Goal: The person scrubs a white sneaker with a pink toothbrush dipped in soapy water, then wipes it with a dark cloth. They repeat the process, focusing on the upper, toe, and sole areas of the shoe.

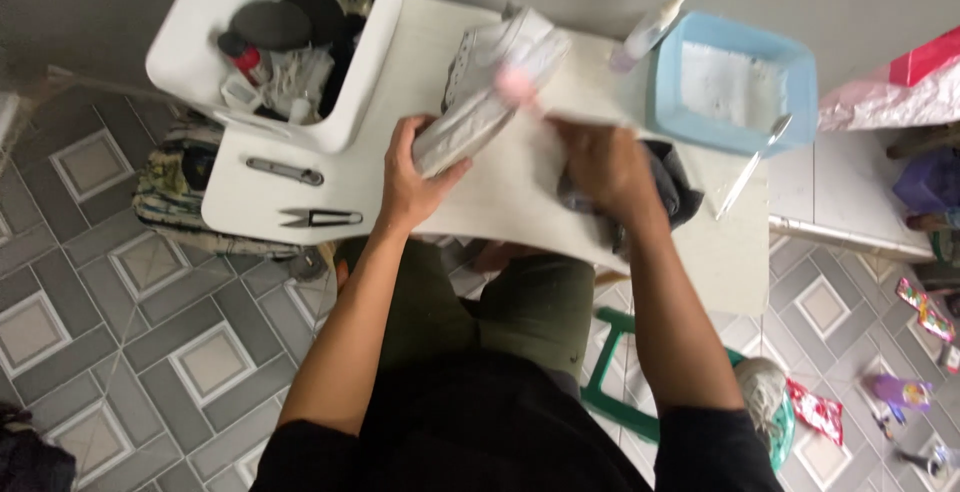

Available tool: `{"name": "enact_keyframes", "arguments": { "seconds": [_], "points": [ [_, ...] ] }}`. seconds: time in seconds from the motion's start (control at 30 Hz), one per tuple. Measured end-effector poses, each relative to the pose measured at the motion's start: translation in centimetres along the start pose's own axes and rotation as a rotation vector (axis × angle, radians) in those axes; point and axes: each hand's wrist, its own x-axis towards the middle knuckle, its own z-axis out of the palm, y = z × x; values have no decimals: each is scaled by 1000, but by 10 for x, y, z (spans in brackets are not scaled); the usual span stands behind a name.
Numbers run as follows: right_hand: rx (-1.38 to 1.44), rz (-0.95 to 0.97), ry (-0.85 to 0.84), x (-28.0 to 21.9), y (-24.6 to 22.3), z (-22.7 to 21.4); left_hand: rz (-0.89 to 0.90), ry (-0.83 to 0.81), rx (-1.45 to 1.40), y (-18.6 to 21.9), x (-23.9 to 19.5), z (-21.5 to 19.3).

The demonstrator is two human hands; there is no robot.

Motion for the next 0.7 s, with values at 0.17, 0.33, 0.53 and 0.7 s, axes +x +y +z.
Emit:
{"name": "enact_keyframes", "arguments": {
  "seconds": [0.17,0.33,0.53,0.7],
  "points": [
    [-33,-8,89,-11,-36,-4,52,-9,-30,-4,4,-1],
    [-142,79,11,-2,-10,2,59,-48,-41,-11,4,-5],
    [-29,-44,-4,-18,-33,7,29,-53,-31,-12,6,-5],
    [-50,45,18,1,5,1,-22,-77,-8,-10,9,-5]
  ]
}}
